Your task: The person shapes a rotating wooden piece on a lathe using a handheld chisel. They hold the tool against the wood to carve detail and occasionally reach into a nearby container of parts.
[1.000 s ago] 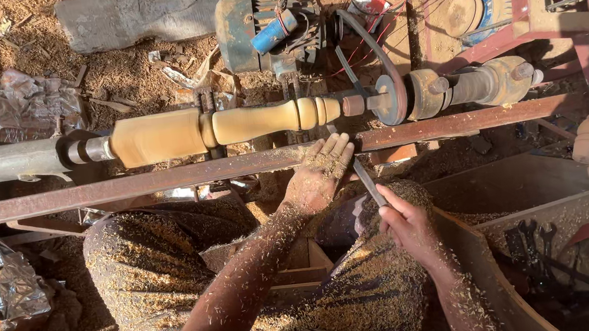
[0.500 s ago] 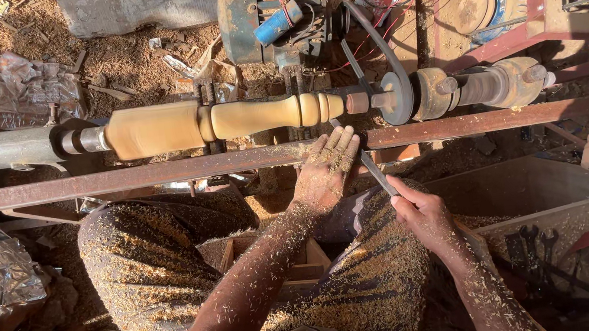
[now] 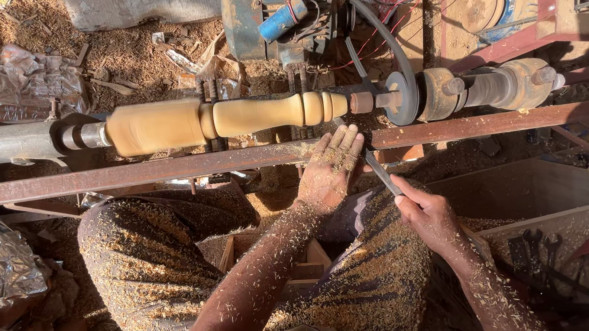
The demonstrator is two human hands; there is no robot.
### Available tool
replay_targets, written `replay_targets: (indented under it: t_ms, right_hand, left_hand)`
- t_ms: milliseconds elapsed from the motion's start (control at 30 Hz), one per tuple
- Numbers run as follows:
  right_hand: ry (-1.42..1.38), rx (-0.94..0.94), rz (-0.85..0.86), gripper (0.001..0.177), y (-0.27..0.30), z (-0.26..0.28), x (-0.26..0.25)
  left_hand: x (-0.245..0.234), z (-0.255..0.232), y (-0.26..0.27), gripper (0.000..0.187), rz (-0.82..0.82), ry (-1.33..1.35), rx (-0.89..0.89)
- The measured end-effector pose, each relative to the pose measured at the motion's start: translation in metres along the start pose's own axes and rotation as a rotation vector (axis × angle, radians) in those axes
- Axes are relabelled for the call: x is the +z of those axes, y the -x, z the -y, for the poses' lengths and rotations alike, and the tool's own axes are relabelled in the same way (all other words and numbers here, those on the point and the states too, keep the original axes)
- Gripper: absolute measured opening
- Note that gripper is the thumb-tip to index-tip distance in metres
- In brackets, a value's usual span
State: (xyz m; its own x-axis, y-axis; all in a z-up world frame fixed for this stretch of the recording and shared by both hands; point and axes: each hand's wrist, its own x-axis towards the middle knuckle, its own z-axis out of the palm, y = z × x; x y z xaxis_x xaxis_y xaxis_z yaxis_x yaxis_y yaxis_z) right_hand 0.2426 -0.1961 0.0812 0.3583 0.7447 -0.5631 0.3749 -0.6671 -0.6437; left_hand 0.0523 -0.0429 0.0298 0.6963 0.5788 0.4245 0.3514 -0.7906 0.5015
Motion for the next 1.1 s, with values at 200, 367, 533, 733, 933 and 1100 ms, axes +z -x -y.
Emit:
replay_targets:
  t_ms: [200,367,533,733,933,1100]
  right_hand:
    - [-0.032,-0.018,0.005,0.053,-0.002,-0.003,-0.003]
    - [-0.024,-0.025,0.003,0.053,-0.005,-0.007,-0.003]
    - [-0.086,-0.075,0.001,0.052,-0.007,-0.009,-0.004]
    - [-0.114,-0.039,0.035,0.053,-0.007,-0.007,-0.009]
    - [-0.051,-0.081,0.042,0.053,-0.007,-0.004,-0.015]
    - [-0.005,-0.131,0.025,0.052,-0.011,-0.008,-0.019]
  left_hand:
    - [0.000,-0.001,-0.001,0.065,0.004,-0.012,-0.007]
    - [-0.001,-0.001,-0.002,0.067,0.003,-0.029,0.005]
    - [-0.001,0.001,-0.001,0.071,0.002,-0.019,0.006]
    - [0.004,0.000,0.000,0.073,-0.004,-0.068,0.017]
    - [0.005,0.000,-0.001,0.073,-0.032,-0.010,-0.007]
    - [0.015,0.000,0.000,0.069,-0.024,-0.027,-0.025]
